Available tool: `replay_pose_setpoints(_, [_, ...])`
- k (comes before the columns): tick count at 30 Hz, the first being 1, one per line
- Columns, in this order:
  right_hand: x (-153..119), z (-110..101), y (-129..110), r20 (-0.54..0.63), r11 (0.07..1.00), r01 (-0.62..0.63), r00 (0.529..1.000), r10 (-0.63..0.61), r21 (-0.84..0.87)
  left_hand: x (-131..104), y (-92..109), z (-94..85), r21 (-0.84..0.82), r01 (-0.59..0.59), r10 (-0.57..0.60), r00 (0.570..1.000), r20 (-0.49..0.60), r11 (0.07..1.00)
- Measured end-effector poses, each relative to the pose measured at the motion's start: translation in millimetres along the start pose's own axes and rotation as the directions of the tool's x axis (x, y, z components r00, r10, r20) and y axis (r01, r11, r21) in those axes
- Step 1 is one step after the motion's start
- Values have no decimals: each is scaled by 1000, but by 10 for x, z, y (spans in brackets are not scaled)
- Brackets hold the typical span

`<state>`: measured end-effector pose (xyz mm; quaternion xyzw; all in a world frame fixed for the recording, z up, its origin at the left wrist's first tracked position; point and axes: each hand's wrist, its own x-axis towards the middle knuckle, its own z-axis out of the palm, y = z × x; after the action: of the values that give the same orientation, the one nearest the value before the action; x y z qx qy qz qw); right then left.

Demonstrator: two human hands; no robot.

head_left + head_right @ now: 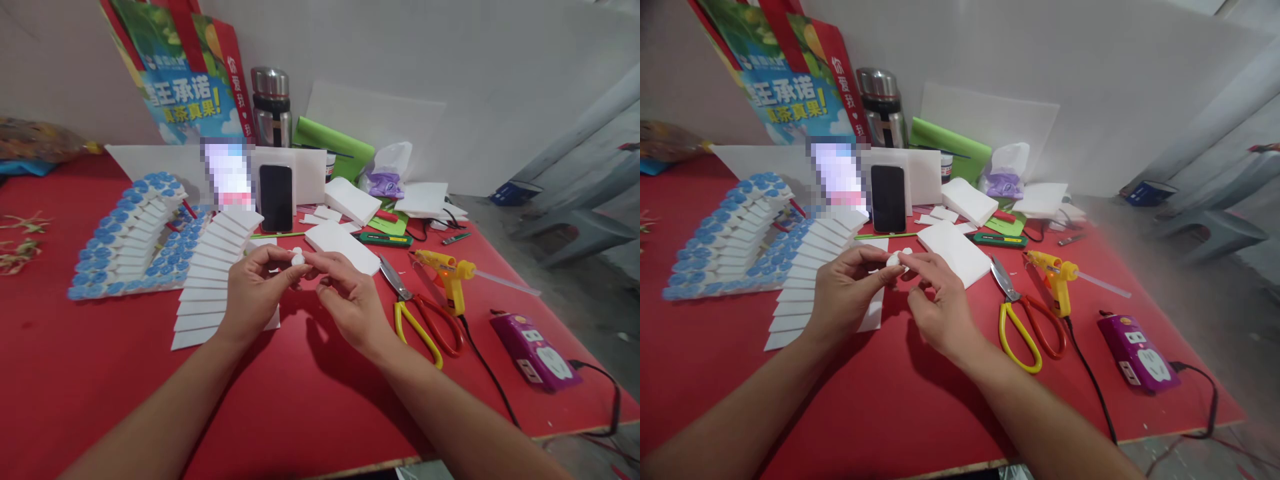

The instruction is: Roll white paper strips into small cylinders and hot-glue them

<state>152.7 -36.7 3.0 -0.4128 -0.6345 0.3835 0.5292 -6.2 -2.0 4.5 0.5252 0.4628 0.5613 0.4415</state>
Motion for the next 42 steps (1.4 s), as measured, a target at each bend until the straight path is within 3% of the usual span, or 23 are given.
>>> replay_pose_setpoints(18, [32,-57,-63,21,999,-27,999,28,-46,-20,-3,-19,95,-45,42,999,27,994])
replay_pose_setpoints(30, [28,-42,-14,15,985,112,994,-111,-134,-19,-6,-16,114,-83,81,996,22,990])
replay_pose_setpoints(35, [27,-47,-8,8,984,117,993,-117,-137,-30,-7,-30,182,-107,105,994,21,977])
replay_pose_setpoints(42, [21,-49,-20,14,984,119,993,-118,-134,-24,13,-19,150,-75,73,997,20,986])
